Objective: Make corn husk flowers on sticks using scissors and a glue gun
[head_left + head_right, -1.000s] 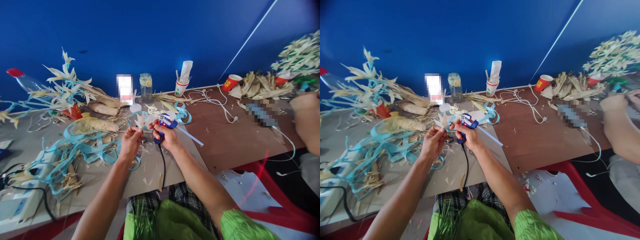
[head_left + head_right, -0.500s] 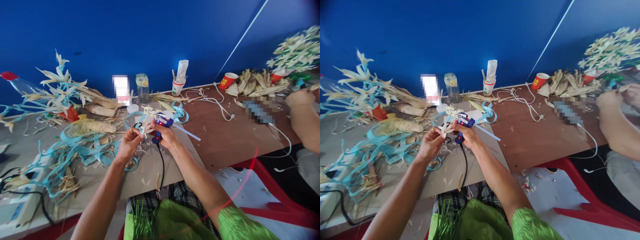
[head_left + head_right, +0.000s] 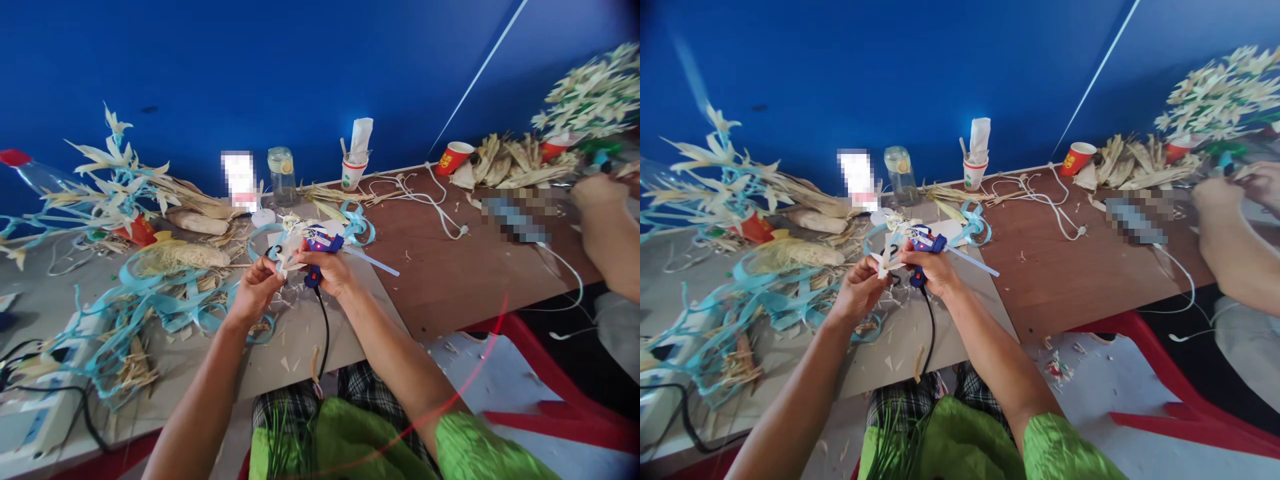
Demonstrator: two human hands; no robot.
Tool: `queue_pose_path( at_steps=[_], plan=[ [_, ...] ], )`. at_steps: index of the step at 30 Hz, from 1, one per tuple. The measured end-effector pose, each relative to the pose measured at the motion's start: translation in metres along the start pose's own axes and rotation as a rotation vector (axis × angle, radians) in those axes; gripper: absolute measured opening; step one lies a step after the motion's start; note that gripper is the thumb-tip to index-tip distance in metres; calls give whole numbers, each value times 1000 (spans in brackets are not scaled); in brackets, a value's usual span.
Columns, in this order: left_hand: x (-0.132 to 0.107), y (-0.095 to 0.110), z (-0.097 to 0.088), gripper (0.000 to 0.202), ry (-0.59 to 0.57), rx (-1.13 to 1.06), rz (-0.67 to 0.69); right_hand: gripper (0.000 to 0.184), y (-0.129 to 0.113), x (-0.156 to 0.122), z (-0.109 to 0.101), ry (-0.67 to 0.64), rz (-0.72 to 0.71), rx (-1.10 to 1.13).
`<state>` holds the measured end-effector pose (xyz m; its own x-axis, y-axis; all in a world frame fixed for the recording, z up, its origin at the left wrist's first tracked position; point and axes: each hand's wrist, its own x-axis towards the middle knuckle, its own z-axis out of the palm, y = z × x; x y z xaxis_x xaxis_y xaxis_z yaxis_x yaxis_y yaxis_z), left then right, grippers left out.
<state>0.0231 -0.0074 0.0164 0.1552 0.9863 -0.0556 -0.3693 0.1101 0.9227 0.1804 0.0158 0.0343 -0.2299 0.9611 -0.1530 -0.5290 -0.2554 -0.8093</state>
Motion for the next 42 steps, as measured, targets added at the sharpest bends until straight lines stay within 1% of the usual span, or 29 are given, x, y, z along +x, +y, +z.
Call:
queue_pose_path(
  at_steps=[2, 6, 9, 11, 13, 16, 19, 21, 24, 25, 29, 32, 36, 39, 42],
  plan=[
    [0, 1, -1, 26, 7, -45, -4, 21, -2, 1, -2, 12, -15, 38],
    [1, 3, -4, 27, 48, -101, 1, 18, -6, 1, -5, 42, -113, 56],
    [0, 5, -3, 24, 14, -115, -20, 19, -7, -1, -4, 15, -144, 12],
    [-1, 5, -3, 22, -28, -137, -11, 17, -7, -2, -3, -40, -124, -21],
    [-1, 5, -3, 22, -49, -159, 7, 16, -5, -3, -2, -89, -71, -47],
    [-2, 6, -5, 21, -58, -161, -1, 17, -2, -2, -2, -113, -5, -68],
    [-1, 8, -6, 22, -65, -179, -20, 17, -2, -1, -3, -40, -44, -39],
    [-1, 10, -6, 23, -83, -208, -41, 17, -3, 0, -4, 60, -129, -29],
    [-1, 12, -7, 17, -105, -241, -85, 17, -6, 1, -6, 191, -274, -69],
    [-1, 12, -7, 15, -101, -248, -97, 18, -8, 1, -7, 199, -299, -65],
    [-1, 15, -6, 13, -74, -268, -115, 18, -11, 4, -14, 122, -307, 66],
    [-2, 16, -4, 14, -73, -267, -110, 16, -7, 7, -15, 81, -253, 102],
    [-2, 15, -4, 15, -88, -224, -116, 16, 7, 8, -7, -84, -27, 130],
    [-2, 13, -4, 16, -83, -197, -112, 19, 15, 8, -1, -108, 94, 176],
    [-2, 12, -5, 16, -77, -180, -101, 22, 17, 7, 1, -112, 137, 182]
  ],
)
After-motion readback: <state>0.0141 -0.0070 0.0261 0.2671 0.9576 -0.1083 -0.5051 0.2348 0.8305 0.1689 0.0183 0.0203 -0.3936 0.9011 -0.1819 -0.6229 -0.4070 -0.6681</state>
